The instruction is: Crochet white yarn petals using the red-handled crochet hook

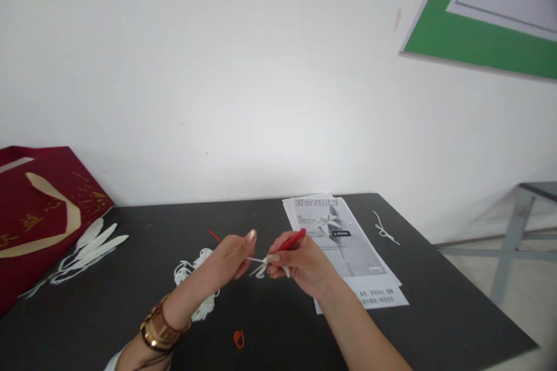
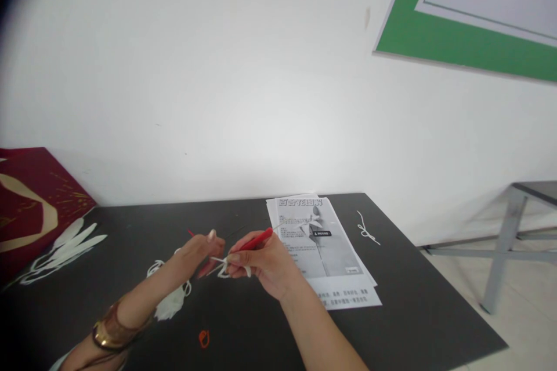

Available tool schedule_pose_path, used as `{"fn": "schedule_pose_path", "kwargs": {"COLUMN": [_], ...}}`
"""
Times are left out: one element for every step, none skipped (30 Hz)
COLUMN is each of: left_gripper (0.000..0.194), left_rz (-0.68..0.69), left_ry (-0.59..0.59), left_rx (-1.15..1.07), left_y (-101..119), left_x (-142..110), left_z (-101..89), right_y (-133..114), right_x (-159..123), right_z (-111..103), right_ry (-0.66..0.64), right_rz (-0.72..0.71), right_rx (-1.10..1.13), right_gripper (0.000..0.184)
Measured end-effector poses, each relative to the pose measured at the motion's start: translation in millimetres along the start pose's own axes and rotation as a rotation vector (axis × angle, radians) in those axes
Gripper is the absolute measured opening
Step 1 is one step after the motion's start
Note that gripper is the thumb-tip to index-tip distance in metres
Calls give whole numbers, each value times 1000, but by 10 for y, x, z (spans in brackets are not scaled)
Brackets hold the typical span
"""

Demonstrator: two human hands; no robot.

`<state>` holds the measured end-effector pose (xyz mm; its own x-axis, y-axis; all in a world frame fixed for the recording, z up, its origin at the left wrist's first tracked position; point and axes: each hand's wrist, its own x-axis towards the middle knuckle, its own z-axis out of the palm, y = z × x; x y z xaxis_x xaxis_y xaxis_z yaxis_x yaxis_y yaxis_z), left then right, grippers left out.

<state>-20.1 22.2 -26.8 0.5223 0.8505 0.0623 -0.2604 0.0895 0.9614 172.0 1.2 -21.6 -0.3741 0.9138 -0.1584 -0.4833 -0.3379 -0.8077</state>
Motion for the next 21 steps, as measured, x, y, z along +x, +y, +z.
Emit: {"fn": "schedule_pose_path", "kwargs": {"left_gripper": [58,61,62,60,56,48,39,32,31,36,42,48,54,59,60,58,54,51,48,47,47], "left_rz": [-7,-8,-1,7,14,14,9,-2,-12,-18,-14,1,26,61,98,126,140,144,137,124,111], "left_ry": [-19,-33,-39,-33,-28,-22,-17,-13,-9,-6,-7,-11,-15,-19,-1,47,106,167,219,254,276], "left_rx": [-38,-87,-144,-203,-256,-300,-334,-358,-373,-371,-351,-315,-256,-187,-113,-41,16,59,86,102,111], "left_y": [-5,-5,-3,-3,-7,-15,-25,-36,-44,-48,-45,-36,-20,-2,18,37,53,66,74,78,78], "left_x": [-6,-14,-23,-34,-47,-61,-75,-90,-105,-119,-132,-142,-151,-157,-160,-161,-160,-157,-153,-148,-142], "left_z": [-6,0,18,43,73,103,130,151,166,175,179,181,184,189,199,214,233,254,276,297,314], "right_y": [8,17,26,36,45,52,57,59,57,53,48,43,41,43,49,61,77,97,117,137,155], "right_x": [0,-1,-5,-8,-12,-14,-16,-16,-15,-12,-9,-5,-1,4,8,11,14,15,16,16,16], "right_z": [6,14,23,32,40,47,52,56,60,64,67,72,77,83,91,99,109,119,131,143,155], "right_ry": [-2,-4,-5,-7,-9,-11,-11,-9,-4,2,12,25,40,56,71,85,98,110,123,134,143], "right_rz": [5,10,15,21,25,27,26,21,9,-9,-33,-59,-83,-100,-109,-112,-114,-118,-127,-137,-149], "right_rx": [6,11,18,23,28,32,37,43,50,55,61,68,74,79,84,89,95,100,107,114,118], "right_gripper": [24,25,25,26,26,26,27,26,26,25,24,24,23,23,24,24,24,24,23,23,22]}}
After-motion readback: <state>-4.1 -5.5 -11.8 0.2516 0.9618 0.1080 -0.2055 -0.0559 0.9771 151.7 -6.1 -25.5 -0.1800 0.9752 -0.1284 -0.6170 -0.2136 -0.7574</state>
